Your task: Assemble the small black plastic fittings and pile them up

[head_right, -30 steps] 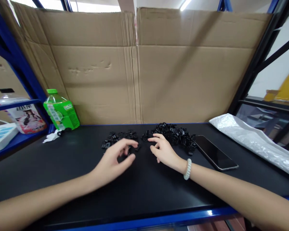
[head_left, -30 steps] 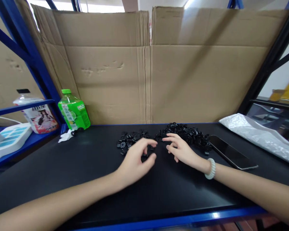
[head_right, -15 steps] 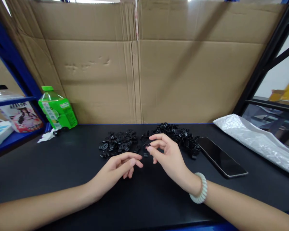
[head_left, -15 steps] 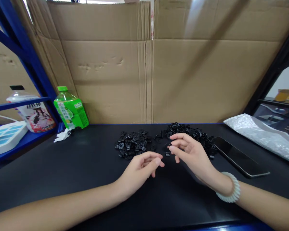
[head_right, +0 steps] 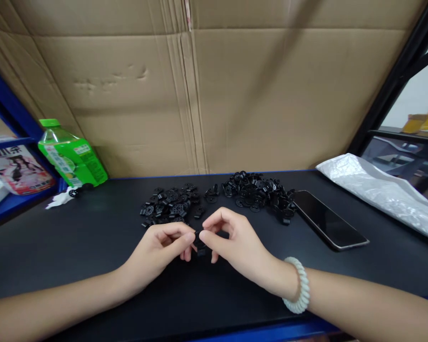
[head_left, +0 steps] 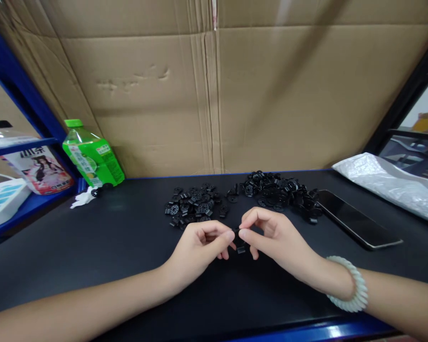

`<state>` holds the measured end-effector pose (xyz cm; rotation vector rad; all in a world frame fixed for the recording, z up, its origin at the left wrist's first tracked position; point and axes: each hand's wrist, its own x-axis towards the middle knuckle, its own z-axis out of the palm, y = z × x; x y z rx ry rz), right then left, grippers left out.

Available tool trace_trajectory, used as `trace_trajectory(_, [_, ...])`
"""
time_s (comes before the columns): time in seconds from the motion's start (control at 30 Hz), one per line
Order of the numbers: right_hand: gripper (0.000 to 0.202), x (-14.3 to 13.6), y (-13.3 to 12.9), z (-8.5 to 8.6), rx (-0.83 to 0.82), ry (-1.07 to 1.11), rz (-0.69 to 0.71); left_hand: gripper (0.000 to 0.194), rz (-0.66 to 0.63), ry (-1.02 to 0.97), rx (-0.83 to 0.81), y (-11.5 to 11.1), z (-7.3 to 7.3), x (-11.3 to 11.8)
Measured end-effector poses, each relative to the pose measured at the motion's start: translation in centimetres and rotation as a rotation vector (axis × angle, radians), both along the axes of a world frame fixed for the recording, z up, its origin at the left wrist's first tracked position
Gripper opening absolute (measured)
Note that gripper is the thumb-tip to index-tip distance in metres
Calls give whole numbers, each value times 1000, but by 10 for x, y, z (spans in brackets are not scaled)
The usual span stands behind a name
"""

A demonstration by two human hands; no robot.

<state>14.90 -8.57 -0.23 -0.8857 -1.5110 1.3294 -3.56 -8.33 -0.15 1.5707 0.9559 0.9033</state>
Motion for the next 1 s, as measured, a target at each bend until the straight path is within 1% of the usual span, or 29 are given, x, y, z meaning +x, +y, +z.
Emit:
trace_trajectory(0.1, [25,-2,1,0,-178,32,54,21,44,69,96,-3,0,-1])
trace_trajectory(0.17, [28,-3,1,-1,-211,21,69,21,59,101,139,-4,-1,-1])
trace_trajectory(0.33, [28,-1,2,-1,-80,-67,35,22,58,151,187,-5,0,-1])
trace_trajectory(0.47, [29,-1,0,0,-34,-115,16,21,51,160,191,-5,0,-2])
trace_trajectory(0.73, [26,-2,3,-2,-38,-112,16,21,52,165,208,-5,0,-2])
trace_trajectory(0.87, [26,-2,4,-3,-65,-102,26,23,55,168,206,-5,0,-2])
trace_trajectory(1.0, [28,-2,3,-2,-56,-105,31,23,59,178,213,-6,0,-2])
